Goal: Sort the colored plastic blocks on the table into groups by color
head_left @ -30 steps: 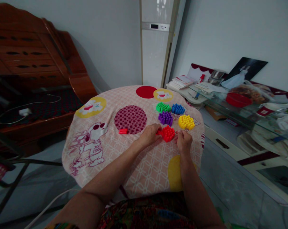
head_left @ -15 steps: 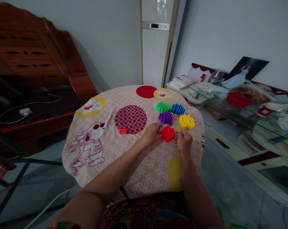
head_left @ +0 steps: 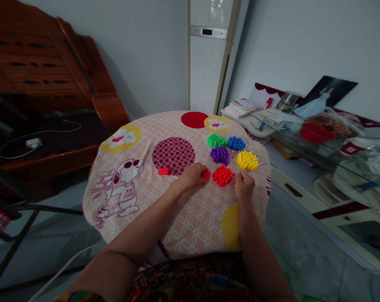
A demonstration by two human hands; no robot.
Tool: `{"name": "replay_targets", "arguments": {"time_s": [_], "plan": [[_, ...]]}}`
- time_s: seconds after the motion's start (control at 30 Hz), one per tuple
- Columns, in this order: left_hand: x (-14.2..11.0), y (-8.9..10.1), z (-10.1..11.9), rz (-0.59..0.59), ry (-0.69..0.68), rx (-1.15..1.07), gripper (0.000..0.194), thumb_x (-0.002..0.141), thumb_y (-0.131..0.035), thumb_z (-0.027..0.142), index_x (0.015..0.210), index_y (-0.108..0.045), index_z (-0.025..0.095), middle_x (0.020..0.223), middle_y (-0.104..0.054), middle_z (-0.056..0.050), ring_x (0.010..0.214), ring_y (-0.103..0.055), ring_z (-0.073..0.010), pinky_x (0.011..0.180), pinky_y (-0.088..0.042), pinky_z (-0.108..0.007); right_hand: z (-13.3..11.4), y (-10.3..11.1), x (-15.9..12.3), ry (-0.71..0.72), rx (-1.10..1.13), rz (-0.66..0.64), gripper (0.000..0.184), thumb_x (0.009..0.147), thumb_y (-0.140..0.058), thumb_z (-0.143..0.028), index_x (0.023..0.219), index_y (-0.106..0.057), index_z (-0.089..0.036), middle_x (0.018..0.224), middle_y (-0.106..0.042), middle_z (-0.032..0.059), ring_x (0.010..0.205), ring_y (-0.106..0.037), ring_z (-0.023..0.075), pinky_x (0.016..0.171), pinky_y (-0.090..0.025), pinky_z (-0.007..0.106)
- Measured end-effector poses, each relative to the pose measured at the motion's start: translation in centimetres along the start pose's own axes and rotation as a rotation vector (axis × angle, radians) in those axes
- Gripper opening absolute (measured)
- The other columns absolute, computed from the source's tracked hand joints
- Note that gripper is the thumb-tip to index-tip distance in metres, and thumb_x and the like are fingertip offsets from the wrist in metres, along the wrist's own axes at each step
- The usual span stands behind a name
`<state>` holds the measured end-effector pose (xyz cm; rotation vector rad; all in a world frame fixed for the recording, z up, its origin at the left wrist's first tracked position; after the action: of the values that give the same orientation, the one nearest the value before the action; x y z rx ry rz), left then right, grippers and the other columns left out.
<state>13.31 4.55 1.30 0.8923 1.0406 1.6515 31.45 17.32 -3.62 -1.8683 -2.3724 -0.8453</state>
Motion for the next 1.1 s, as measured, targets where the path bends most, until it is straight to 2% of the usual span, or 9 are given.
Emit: {"name": "replay_targets", "arguments": {"time_s": [0.1, 0.23, 0.3, 0.4, 0.53, 0.73, 0.93, 1.1], "plan": [[-0.1, -0.3, 0.4, 0.012, -0.029, 0.053, 0.017, 0.081, -0.064, 0.023, 0.094, -0.073, 0.018, 0.089, -0.068, -0.009, 0.083, -0.064, -0.0215, 0.074, -0.046, -0.028, 0.1, 0.0, 0.0, 0.005, -0.004, 0.000, 0.034, 0.089, -0.045, -0.042, 0.066, -0.057, -0.020, 0.050, -0.052, -0.0031, 0.052, -0.048, 0.0147, 0.055, -0.035, 0.027], [-0.1, -0.6, 0.6, 0.006, -0.023, 0.108, 0.025, 0.091, -0.051, 0.025, 0.102, -0.072, 0.018, 0.095, -0.066, -0.012, 0.083, -0.065, -0.0223, 0.072, -0.048, -0.030, 0.2, -0.1, 0.1, 0.011, -0.012, 0.002, 0.034, 0.089, -0.046, -0.041, 0.062, -0.055, -0.021, 0.049, -0.051, -0.0025, 0.053, -0.047, 0.0146, 0.055, -0.034, 0.027], [0.1, -0.9, 0.5, 0.019, -0.012, 0.107, 0.027, 0.090, -0.051, 0.021, 0.107, -0.071, 0.019, 0.100, -0.066, -0.012, 0.085, -0.066, -0.0226, 0.072, -0.048, -0.030, 0.2, -0.1, 0.1, 0.014, -0.015, 0.008, 0.035, 0.088, -0.046, -0.040, 0.061, -0.054, -0.021, 0.050, -0.051, -0.0019, 0.053, -0.046, 0.0147, 0.055, -0.034, 0.027], [1.0, -1.5, 0.0, 0.075, -0.024, 0.027, 0.028, 0.087, -0.052, 0.015, 0.103, -0.074, 0.020, 0.103, -0.067, -0.011, 0.089, -0.066, -0.0206, 0.078, -0.049, -0.029, 0.1, 0.0, 0.1, 0.019, -0.015, 0.013, 0.035, 0.088, -0.045, -0.041, 0.061, -0.054, -0.021, 0.050, -0.051, -0.0016, 0.054, -0.046, 0.0149, 0.055, -0.033, 0.027], [2.4, -1.5, -0.5, 0.152, -0.133, -0.116, 0.027, 0.084, -0.052, 0.010, 0.092, -0.076, 0.018, 0.096, -0.071, -0.009, 0.096, -0.065, -0.0189, 0.088, -0.050, -0.029, -0.1, 0.0, 0.1, 0.018, -0.010, 0.001, 0.035, 0.087, -0.044, -0.043, 0.064, -0.056, -0.021, 0.050, -0.050, -0.0019, 0.054, -0.045, 0.0151, 0.054, -0.033, 0.027], [3.8, -1.2, 0.1, 0.191, -0.261, -0.197, 0.036, 0.075, -0.052, 0.002, 0.097, -0.077, 0.017, 0.102, -0.074, -0.010, 0.100, -0.066, -0.0183, 0.095, -0.050, -0.031, -0.1, 0.0, 0.1, 0.014, -0.005, -0.003, 0.036, 0.088, -0.044, -0.044, 0.062, -0.054, -0.021, 0.049, -0.051, -0.0025, 0.052, -0.046, 0.0144, 0.055, -0.033, 0.027], [4.6, -1.6, -0.1, 0.185, -0.192, -0.176, 0.041, 0.073, -0.047, 0.001, 0.095, -0.078, 0.016, 0.099, -0.075, -0.009, 0.095, -0.068, -0.0176, 0.091, -0.051, -0.028, 0.0, 0.0, 0.0, 0.016, -0.017, -0.004, 0.036, 0.088, -0.045, -0.043, 0.061, -0.053, -0.021, 0.049, -0.050, -0.0025, 0.053, -0.046, 0.0145, 0.055, -0.033, 0.027], [5.0, -1.3, -0.2, 0.172, -0.208, -0.236, 0.039, 0.070, -0.047, 0.000, 0.090, -0.078, 0.015, 0.096, -0.076, -0.008, 0.092, -0.068, -0.0170, 0.088, -0.052, -0.027, -0.2, 0.0, 0.1, 0.030, -0.030, -0.007, 0.035, 0.088, -0.045, -0.040, 0.060, -0.054, -0.021, 0.051, -0.051, -0.0014, 0.055, -0.046, 0.0150, 0.056, -0.034, 0.027]]}}
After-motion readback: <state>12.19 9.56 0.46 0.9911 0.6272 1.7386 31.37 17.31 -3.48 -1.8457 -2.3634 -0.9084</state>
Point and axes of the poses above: each hand's wrist, its own x-axis towards the middle knuckle, its own y-axis out of the back of the hand, z = x × y, the point moved 2 cm from there along x, towards the middle knuckle
